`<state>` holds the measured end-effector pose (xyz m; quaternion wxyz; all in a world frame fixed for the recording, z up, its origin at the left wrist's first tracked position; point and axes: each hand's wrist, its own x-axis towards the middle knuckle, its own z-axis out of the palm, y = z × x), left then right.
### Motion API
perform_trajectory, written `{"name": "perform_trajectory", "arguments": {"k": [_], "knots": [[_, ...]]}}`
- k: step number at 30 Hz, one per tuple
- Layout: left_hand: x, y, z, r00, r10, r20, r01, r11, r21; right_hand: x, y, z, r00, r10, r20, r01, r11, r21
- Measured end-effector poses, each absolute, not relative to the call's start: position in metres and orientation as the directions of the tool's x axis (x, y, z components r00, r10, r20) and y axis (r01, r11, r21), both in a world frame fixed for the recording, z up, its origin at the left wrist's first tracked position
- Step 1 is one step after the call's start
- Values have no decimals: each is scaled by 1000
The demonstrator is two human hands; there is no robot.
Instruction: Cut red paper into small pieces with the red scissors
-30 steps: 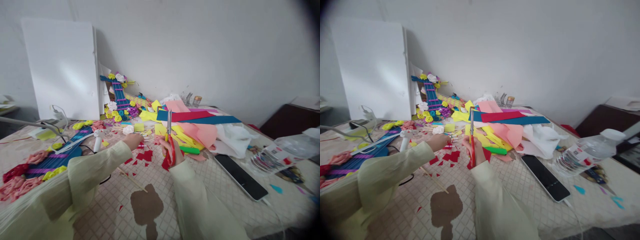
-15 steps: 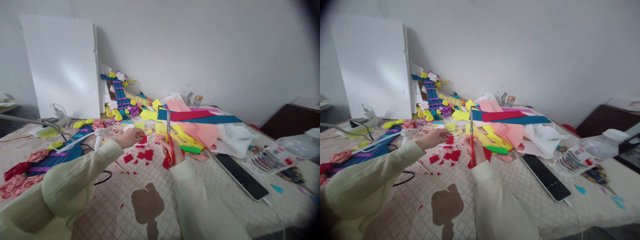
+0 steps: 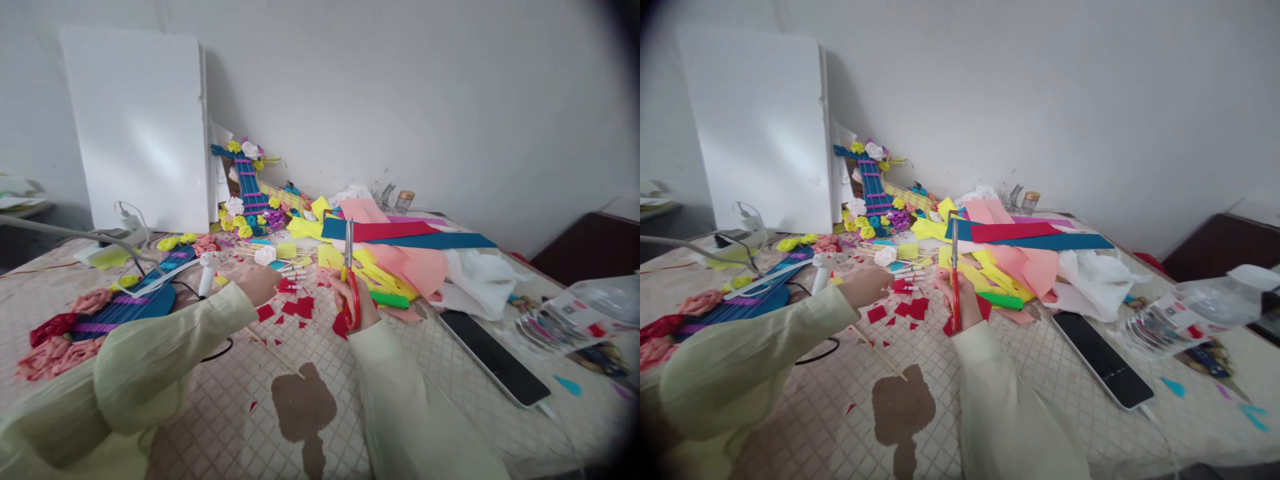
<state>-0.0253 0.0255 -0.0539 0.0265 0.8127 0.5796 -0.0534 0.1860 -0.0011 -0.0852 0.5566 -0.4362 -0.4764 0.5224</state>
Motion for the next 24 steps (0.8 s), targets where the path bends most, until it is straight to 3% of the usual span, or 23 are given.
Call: {"name": "perform_trajectory", "arguments": {"k": [3,6,13,24], "knots": [[-31,11,-57,343,918,-198,933,-357,-39,187,-1,-86,1,997,78,-185,76,-980],[-29,5,-63,372,909,-190,923,-385,-34,187,-2,-85,5,997,78,-198,78,-977],[-9,12,-72,526,836,-158,851,-517,92,189,-2,-84,15,997,76,-202,77,-976],[-7,22,-86,493,860,-129,861,-462,214,188,0,-85,17,998,67,-227,69,-971]]}}
